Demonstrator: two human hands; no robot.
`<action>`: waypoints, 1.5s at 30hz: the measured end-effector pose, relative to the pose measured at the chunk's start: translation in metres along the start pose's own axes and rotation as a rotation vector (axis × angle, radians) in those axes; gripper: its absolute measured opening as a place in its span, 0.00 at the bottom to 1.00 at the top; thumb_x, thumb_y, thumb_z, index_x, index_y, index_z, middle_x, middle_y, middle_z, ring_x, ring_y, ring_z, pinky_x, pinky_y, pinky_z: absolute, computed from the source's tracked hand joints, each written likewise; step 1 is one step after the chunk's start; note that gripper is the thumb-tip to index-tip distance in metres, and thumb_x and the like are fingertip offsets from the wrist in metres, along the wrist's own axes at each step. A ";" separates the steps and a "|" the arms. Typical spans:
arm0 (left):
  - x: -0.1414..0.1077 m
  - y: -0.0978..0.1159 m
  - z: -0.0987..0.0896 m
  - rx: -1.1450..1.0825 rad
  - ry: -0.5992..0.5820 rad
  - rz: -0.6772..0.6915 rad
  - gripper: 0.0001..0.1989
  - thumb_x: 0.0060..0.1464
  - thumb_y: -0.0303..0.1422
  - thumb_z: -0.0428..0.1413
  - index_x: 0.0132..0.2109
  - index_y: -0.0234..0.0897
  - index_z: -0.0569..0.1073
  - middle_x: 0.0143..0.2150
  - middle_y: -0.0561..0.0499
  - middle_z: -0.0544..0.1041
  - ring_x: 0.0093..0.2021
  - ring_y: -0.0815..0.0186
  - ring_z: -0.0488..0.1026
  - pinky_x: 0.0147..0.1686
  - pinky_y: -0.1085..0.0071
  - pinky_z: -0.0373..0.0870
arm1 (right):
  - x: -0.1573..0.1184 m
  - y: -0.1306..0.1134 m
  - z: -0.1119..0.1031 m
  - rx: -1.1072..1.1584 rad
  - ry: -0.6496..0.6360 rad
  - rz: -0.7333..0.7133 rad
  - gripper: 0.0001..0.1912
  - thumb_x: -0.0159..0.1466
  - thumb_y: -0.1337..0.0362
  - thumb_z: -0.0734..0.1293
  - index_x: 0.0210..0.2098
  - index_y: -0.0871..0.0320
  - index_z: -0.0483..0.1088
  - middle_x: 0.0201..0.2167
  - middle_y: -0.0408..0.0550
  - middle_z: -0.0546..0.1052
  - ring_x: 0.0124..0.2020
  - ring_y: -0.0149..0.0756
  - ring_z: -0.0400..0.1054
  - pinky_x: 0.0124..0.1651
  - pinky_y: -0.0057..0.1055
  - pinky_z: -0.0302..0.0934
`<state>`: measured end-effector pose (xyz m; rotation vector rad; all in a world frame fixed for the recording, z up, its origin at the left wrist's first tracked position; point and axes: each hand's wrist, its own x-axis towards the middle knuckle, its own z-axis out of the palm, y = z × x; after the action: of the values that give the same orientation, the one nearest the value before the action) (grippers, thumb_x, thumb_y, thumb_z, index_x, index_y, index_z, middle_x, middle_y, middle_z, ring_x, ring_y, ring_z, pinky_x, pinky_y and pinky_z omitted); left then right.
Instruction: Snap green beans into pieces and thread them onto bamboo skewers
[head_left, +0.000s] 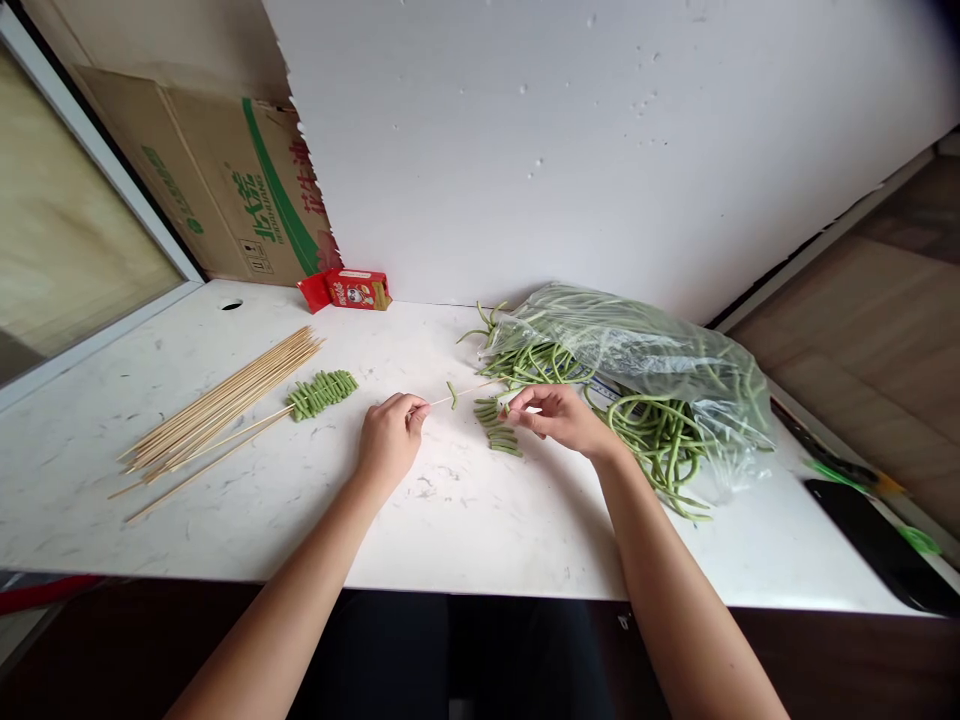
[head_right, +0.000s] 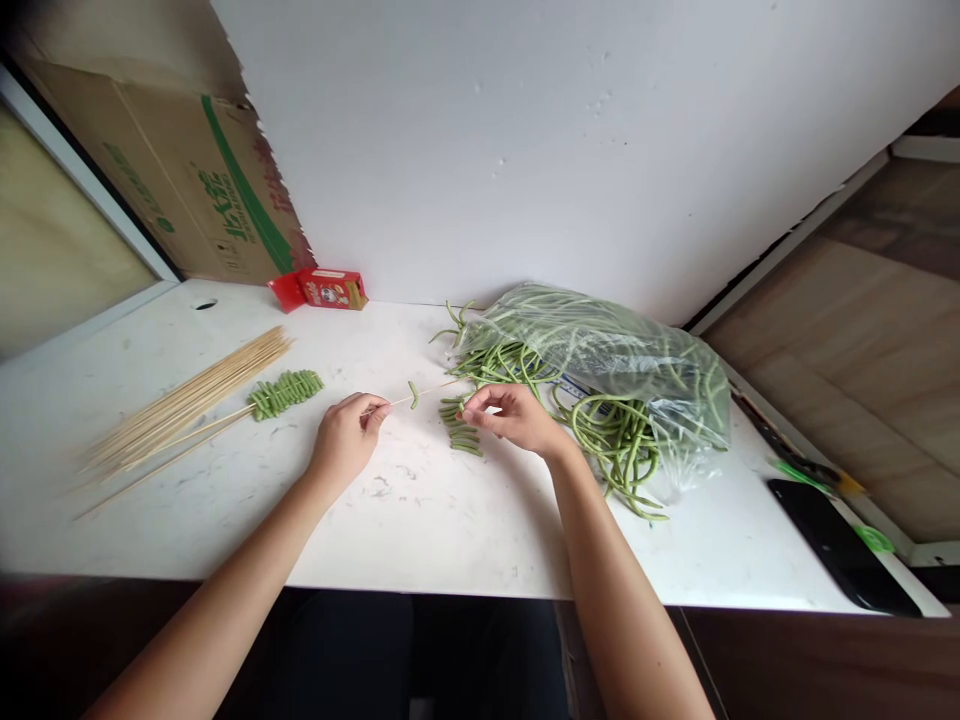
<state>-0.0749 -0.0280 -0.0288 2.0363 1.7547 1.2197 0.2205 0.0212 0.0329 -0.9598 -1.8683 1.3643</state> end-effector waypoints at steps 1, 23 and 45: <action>0.000 0.000 -0.001 -0.002 0.007 0.002 0.06 0.67 0.30 0.56 0.40 0.40 0.76 0.38 0.50 0.82 0.35 0.62 0.77 0.41 0.65 0.69 | 0.001 0.003 0.002 0.090 0.050 0.009 0.15 0.60 0.52 0.79 0.36 0.56 0.81 0.34 0.50 0.83 0.32 0.36 0.72 0.27 0.29 0.59; -0.001 0.004 -0.005 -0.021 0.105 0.094 0.06 0.66 0.30 0.59 0.39 0.40 0.78 0.38 0.52 0.83 0.35 0.64 0.76 0.40 0.65 0.66 | 0.019 0.033 0.016 0.703 0.275 0.050 0.11 0.60 0.57 0.81 0.39 0.53 0.81 0.48 0.46 0.83 0.46 0.32 0.78 0.43 0.21 0.74; 0.000 0.005 -0.008 -0.008 0.103 0.065 0.07 0.66 0.30 0.58 0.36 0.40 0.78 0.36 0.52 0.83 0.34 0.63 0.76 0.40 0.65 0.66 | 0.020 0.032 0.016 0.589 0.321 0.067 0.15 0.59 0.54 0.81 0.41 0.55 0.82 0.44 0.48 0.84 0.44 0.35 0.79 0.39 0.24 0.72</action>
<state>-0.0764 -0.0326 -0.0206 2.0754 1.7369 1.3714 0.2027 0.0358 -0.0013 -0.8666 -1.1094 1.5656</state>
